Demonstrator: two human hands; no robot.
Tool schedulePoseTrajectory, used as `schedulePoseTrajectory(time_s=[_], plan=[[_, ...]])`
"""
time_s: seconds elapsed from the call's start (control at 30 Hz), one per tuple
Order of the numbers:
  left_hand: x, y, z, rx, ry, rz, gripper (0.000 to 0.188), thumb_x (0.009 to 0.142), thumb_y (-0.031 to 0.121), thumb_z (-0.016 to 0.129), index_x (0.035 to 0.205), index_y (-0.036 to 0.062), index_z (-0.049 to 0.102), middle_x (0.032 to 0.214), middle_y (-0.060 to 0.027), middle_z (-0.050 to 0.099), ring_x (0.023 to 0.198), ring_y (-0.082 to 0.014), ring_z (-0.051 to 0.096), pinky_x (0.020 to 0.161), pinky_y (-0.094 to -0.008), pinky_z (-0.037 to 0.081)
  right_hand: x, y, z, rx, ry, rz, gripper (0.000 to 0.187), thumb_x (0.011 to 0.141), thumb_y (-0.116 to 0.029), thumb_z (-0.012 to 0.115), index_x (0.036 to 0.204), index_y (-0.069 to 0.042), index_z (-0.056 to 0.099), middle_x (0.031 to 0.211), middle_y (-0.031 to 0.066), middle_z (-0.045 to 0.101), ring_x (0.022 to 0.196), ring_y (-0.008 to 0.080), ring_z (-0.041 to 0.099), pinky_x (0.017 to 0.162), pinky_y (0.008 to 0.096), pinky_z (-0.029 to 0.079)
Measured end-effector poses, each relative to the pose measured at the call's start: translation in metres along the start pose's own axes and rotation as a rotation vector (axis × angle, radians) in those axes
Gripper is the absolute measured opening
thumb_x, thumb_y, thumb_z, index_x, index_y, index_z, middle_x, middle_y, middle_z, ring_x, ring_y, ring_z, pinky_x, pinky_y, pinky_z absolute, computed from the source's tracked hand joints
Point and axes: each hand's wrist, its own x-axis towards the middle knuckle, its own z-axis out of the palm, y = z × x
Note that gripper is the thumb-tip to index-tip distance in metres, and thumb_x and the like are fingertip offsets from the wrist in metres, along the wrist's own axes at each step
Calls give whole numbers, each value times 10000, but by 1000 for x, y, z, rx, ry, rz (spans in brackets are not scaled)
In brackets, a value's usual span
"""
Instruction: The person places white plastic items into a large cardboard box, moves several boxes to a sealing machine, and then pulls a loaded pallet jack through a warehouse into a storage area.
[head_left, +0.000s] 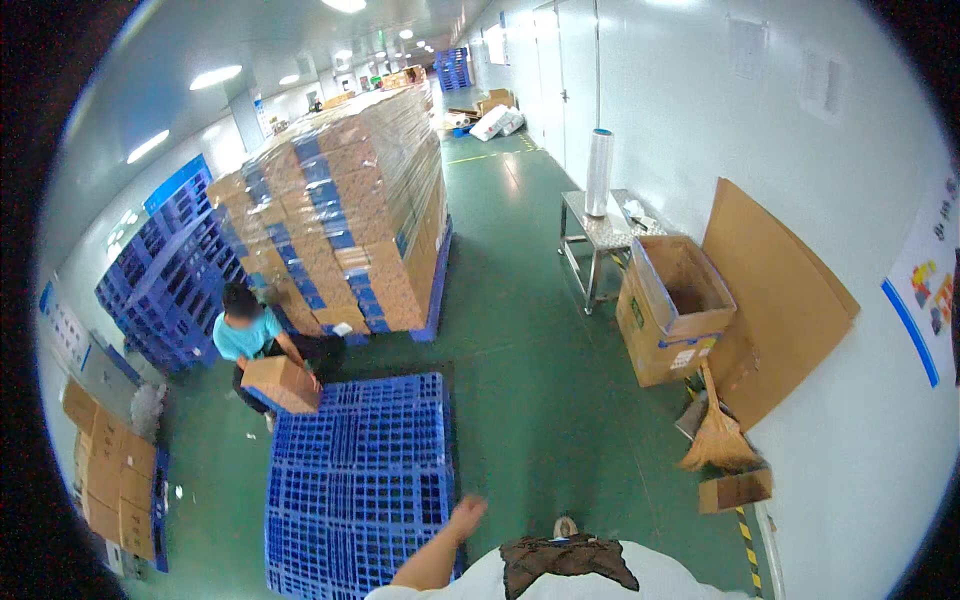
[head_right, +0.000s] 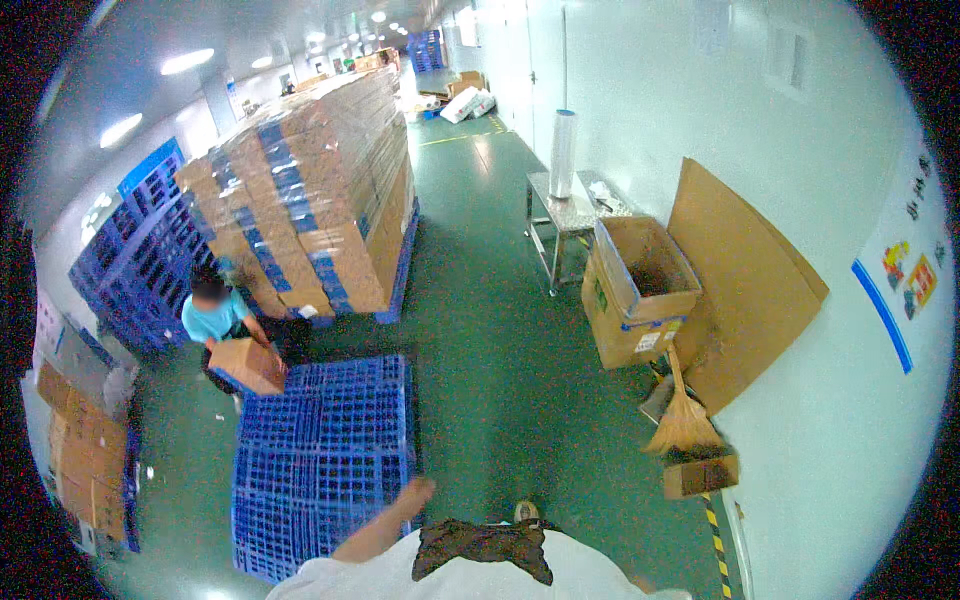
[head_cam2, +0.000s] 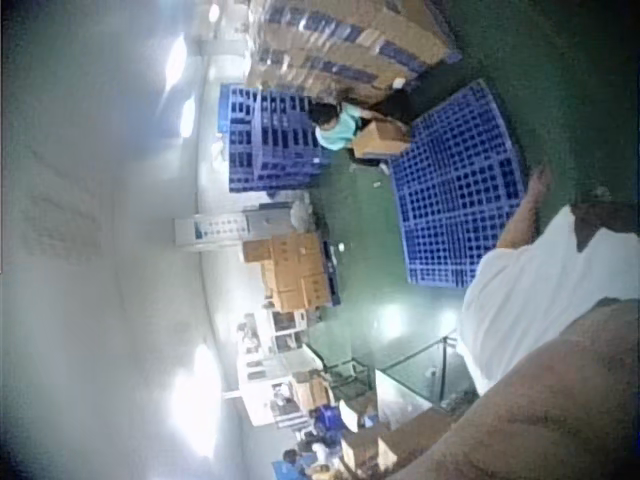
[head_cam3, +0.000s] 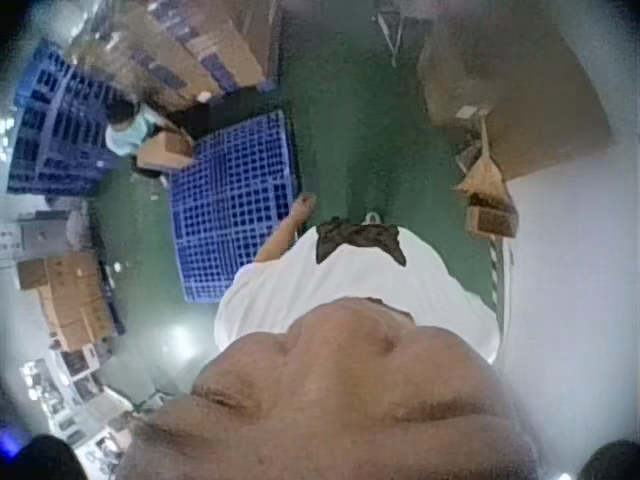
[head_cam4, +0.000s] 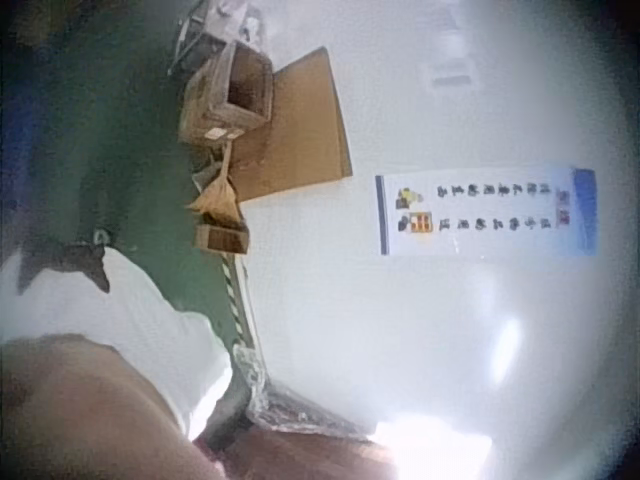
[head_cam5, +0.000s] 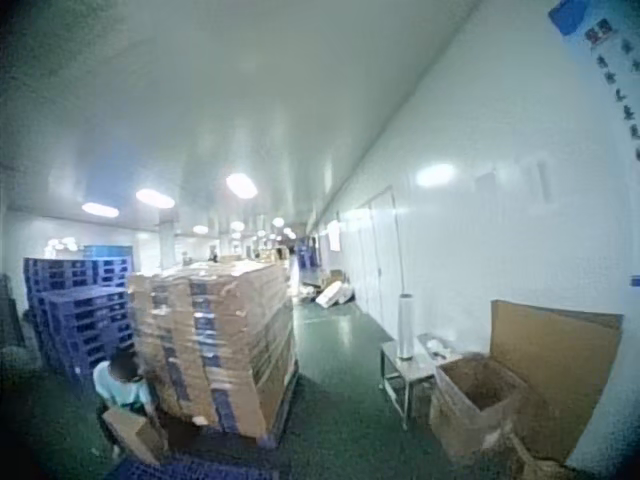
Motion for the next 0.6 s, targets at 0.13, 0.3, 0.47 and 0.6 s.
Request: schedulePoseTrajectory(time_s=[0.13,0.3,0.47,0.6], plan=[[17,-34,-18,133,-135,-233,453,873,374,497,1186,47,520,1171,-184,561,1063,-329,543,888,-396,435,118,-274,-161,228,355,-424,440,783,-391,552,1026,-32,623,1068,206,608,991,356,585,824,423,479],[77,-27,-56,67,-133,-447,506,863,417,479,1208,48,509,1198,-192,542,1090,-348,521,906,-408,420,98,-619,-373,833,297,-1008,331,842,-251,572,1075,-16,581,846,65,627,757,153,589,673,283,461],[202,28,-133,39,-26,-440,558,853,459,460,1231,49,498,1224,-199,524,1116,-367,499,923,-421,405,151,-706,-387,369,366,-932,240,812,-230,538,924,-42,635,825,99,643,760,204,612,675,327,477],[431,153,-224,50,29,-192,601,845,493,446,1249,50,489,1244,-205,510,1138,-382,481,938,-431,393,253,-616,-368,30,67,-333,358,815,-336,532,1014,-52,619,895,146,641,827,243,605,744,355,478]])
